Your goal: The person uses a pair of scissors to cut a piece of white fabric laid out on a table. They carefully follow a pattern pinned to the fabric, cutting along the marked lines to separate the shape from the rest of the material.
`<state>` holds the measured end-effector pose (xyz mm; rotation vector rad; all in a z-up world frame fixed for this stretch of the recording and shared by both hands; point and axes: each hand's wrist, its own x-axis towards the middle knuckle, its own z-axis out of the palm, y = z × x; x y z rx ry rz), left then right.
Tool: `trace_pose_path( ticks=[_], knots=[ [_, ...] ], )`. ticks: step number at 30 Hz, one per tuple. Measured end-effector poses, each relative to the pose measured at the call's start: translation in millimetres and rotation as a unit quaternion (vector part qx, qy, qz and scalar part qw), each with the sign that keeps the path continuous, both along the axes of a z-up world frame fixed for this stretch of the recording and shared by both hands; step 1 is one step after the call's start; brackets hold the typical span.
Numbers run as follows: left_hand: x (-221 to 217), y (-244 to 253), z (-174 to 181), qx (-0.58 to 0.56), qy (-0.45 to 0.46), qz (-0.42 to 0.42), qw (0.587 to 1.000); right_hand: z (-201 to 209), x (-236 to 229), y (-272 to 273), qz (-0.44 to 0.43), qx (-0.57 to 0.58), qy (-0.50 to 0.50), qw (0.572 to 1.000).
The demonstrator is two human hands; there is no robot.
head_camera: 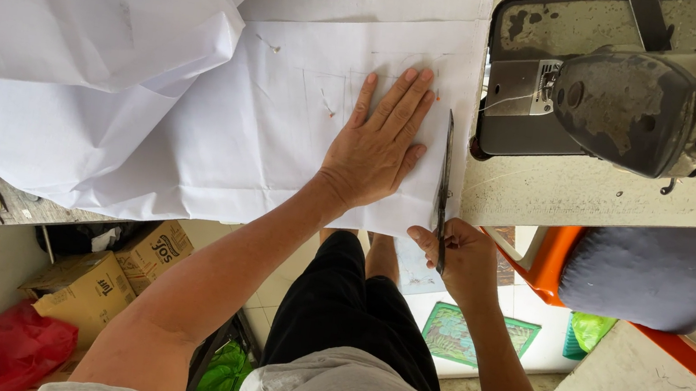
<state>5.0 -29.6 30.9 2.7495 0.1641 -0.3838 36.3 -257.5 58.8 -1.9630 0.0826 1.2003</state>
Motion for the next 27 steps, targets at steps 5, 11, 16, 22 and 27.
trace_pose_path(
  ticks=[5, 11, 16, 22, 27],
  knots=[
    [0, 1, 2, -0.002, 0.009, -0.002, 1.000, -1, 2, 3, 0.006, 0.007, -0.017, 1.000],
    [-1, 0, 0, 0.002, -0.011, 0.000, 1.000, -1, 2, 2, -0.001, 0.007, -0.015, 1.000],
    [-1, 0, -3, 0.004, -0.019, 0.001, 1.000, 1, 13, 11, 0.015, -0.005, -0.013, 1.000],
    [-1, 1, -3, 0.010, -0.030, 0.000, 1.000, -7, 15, 9, 0.033, -0.012, -0.008, 0.999],
    [-1, 1, -2, 0.002, -0.022, 0.000, 1.000, -7, 16, 8, 0.029, -0.008, -0.017, 0.999]
  ],
)
